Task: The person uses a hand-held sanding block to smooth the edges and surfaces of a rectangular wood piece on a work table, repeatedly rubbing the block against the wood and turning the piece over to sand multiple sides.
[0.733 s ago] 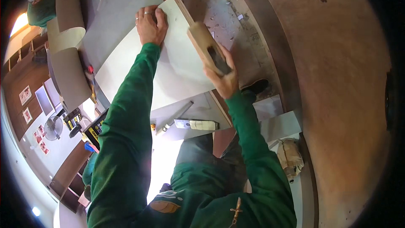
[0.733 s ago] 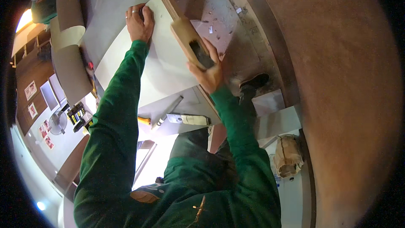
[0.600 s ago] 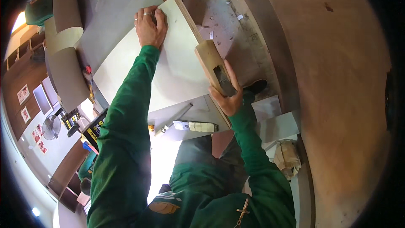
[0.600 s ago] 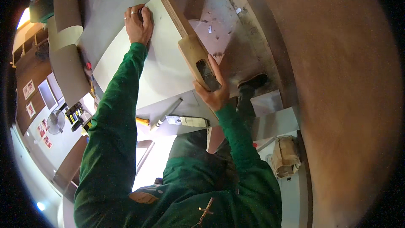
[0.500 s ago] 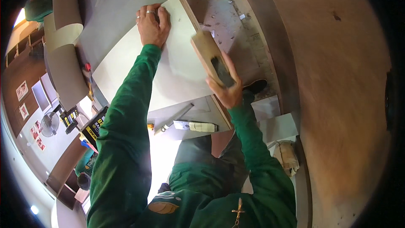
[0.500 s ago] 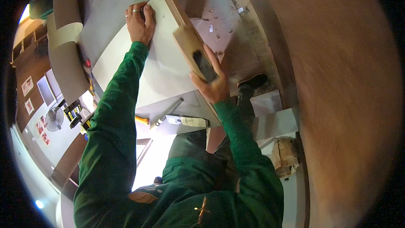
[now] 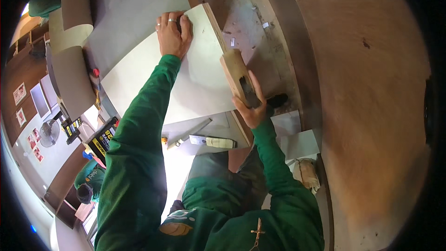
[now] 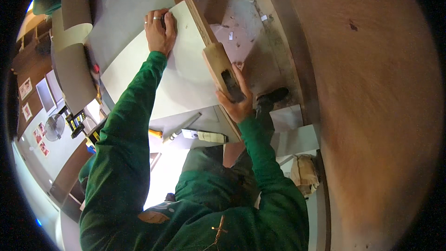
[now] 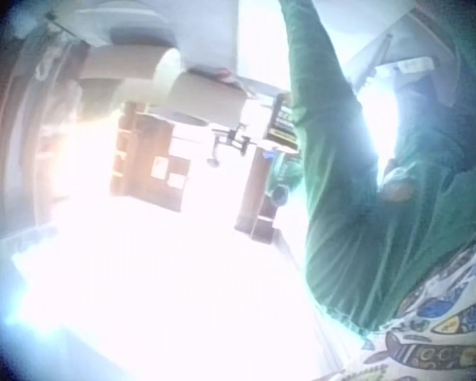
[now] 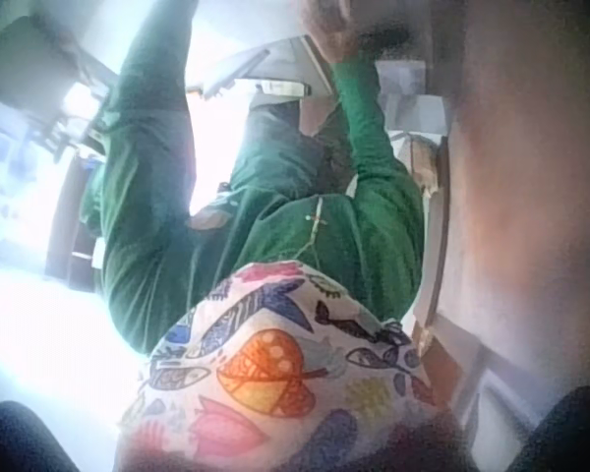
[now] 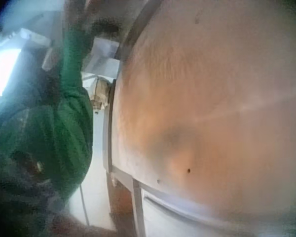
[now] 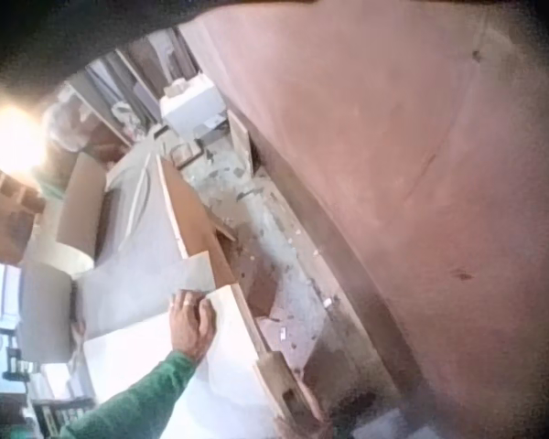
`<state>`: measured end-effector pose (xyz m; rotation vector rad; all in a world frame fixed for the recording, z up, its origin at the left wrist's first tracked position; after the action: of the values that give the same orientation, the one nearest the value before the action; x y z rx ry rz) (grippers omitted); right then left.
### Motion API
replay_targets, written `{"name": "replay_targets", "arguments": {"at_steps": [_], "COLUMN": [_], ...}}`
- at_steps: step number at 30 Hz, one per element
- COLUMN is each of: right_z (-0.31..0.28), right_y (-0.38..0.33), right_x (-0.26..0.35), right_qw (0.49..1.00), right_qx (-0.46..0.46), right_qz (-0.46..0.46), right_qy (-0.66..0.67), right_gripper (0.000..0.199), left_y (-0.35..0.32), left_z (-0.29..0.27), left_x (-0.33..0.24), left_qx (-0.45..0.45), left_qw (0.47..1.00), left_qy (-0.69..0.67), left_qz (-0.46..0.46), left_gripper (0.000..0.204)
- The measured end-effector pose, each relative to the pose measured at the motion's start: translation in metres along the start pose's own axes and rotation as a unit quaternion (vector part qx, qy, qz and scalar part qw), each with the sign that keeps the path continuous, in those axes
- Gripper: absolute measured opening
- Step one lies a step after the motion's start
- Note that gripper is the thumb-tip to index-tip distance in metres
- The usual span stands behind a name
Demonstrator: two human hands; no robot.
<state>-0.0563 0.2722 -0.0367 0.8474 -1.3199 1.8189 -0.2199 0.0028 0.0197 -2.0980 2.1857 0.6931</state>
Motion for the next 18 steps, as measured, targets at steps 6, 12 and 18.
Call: {"name": "replay_targets", "arguments": {"at_steps": [6, 12, 18], "right_z": [0.049, 0.066, 0.004], "right_y": [0.107, 0.171, 0.012], "right_x": [0.043, 0.065, 0.012], "right_qw": [0.997, 0.998, 0.995], "right_qx": [0.019, 0.017, -0.017], "right_qz": [-0.075, -0.061, -0.046], "right_qy": [0.023, 0.028, -0.09], "right_gripper": [0.081, 0.08, 0.079], "left_y": [0.004, 0.003, 0.002], "left_z": [0.001, 0.007, 0.003], "left_x": [-0.005, 0.001, 0.007], "left_qx": [0.003, 0.004, 0.008], "left_qw": [1.0, 1.0, 1.0], "left_qy": [-0.004, -0.012, -0.012], "left_qz": [0.003, 0.0, -0.014], "left_gripper": [0.02, 0.019, 0.019]}}
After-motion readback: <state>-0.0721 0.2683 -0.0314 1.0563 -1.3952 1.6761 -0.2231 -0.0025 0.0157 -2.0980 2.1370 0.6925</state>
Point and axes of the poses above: each hand's wrist, its own y-axis towards the middle knuckle, its own z-axis out of the palm, x = y × z, the point moved 9 cm from there along y, towards the middle knuckle, and after that the axes turned 10 degrees about z, right-handed, at the moved point
